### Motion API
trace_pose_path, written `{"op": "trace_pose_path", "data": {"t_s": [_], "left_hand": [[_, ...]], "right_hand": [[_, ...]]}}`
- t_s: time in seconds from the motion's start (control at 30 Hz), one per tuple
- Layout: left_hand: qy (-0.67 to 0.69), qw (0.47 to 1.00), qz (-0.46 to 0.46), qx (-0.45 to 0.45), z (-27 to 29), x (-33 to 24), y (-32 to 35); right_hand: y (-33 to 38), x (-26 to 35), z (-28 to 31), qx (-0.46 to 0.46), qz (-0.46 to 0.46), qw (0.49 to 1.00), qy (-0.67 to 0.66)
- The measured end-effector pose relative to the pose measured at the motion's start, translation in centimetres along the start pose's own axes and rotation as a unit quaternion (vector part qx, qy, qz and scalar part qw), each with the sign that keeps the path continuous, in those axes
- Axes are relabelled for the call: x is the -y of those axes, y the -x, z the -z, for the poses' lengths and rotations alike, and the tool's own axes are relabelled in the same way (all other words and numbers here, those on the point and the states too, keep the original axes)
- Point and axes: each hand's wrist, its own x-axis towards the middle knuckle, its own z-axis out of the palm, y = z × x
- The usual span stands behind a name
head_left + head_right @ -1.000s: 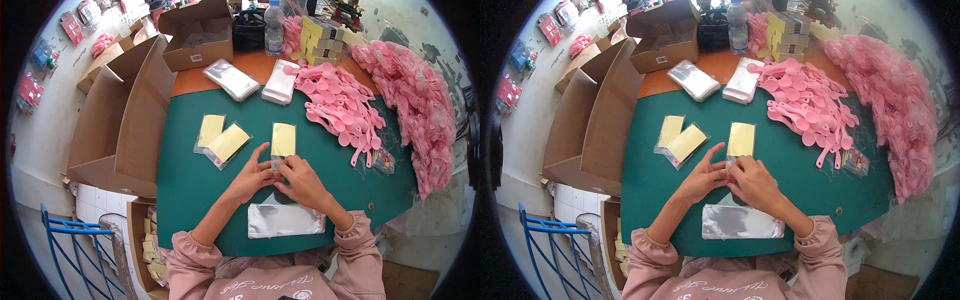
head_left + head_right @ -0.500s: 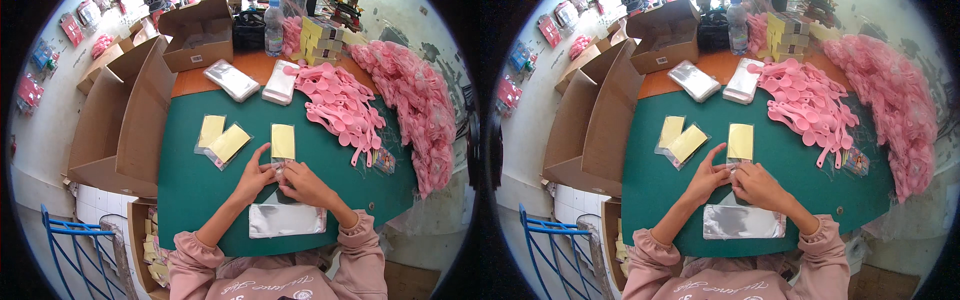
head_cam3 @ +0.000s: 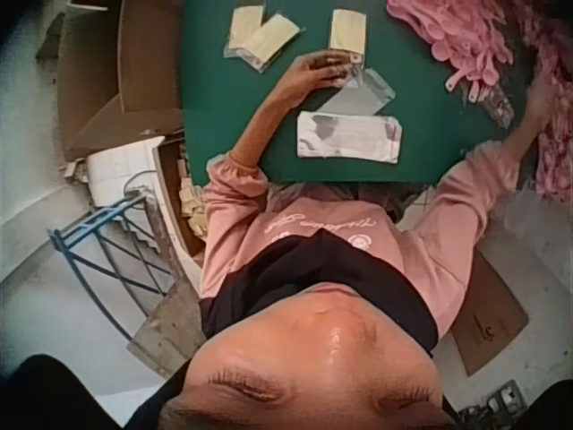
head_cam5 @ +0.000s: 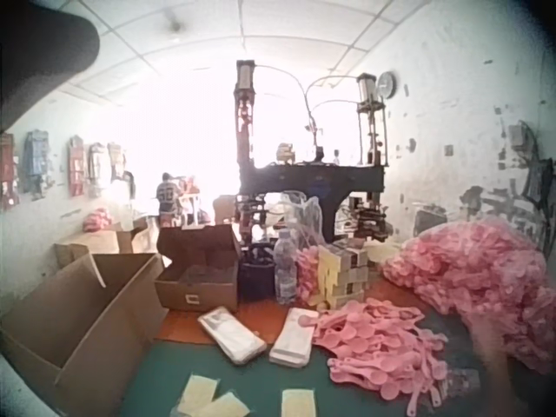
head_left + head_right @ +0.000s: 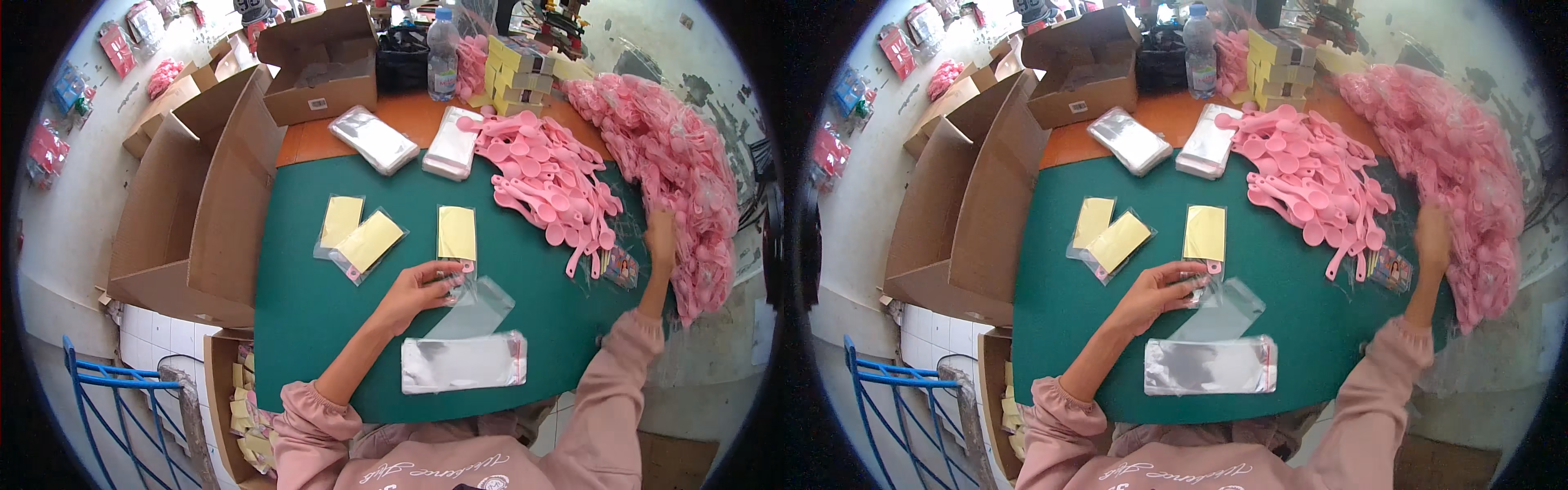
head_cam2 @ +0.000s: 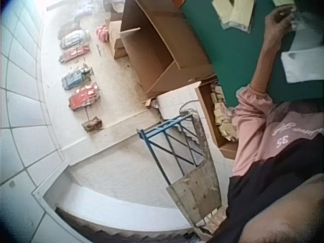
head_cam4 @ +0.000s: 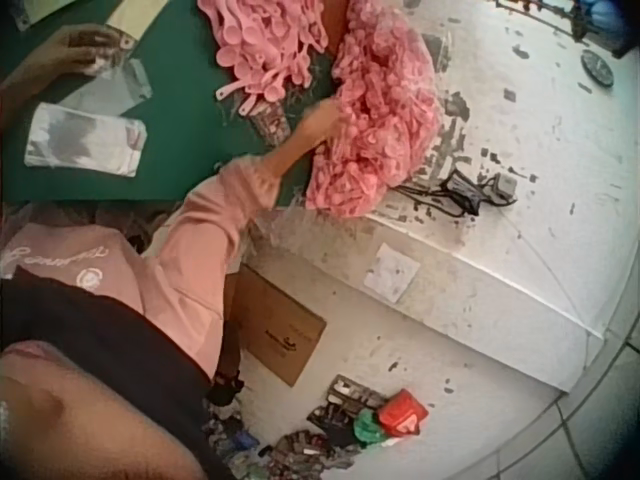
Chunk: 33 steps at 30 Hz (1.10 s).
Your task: The person repeatedly picks up pink plastic spoons and places each one into a small clear plastic bag with a yellow label, then seals the bag and sets it aside. The process is repeated continuously throughout the clip.
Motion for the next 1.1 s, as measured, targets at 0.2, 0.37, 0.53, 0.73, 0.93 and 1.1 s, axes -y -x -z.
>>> {"op": "trace_pose_path", "data": {"t_s": [0.2,0.37,0.53,0.73,0.93,1.1], "left_hand": [[0.045,0.999,-0.025,-0.009,0.3,0.1,0.8],[0.044,0.999,-0.018,-0.011,-0.2,-1.0,1.5],[0.045,0.995,-0.039,-0.077,0.8,-1.0,1.5],[-0.471,0.839,-0.246,-0.119,1.3,0.4,0.7],[-0.332,0.917,-0.17,-0.143,0.6,0.7,0.6],[-0.321,0.926,-0.103,-0.173,0.2,1.1,0.1]], "right_hand": [[4.7,19.1,-8.0,0.127,0.196,0.949,-0.213],[4.9,19.9,-10.9,0.105,0.218,0.954,-0.175],[5.3,19.7,-11.4,0.074,0.174,0.92,-0.342],[5.0,19.3,-10.9,0.143,0.162,0.907,-0.362],[5.5,18.4,-12.1,0.302,-0.086,0.758,-0.572],[5.3,19.3,-11.6,0.314,-0.162,0.71,-0.61]]}}
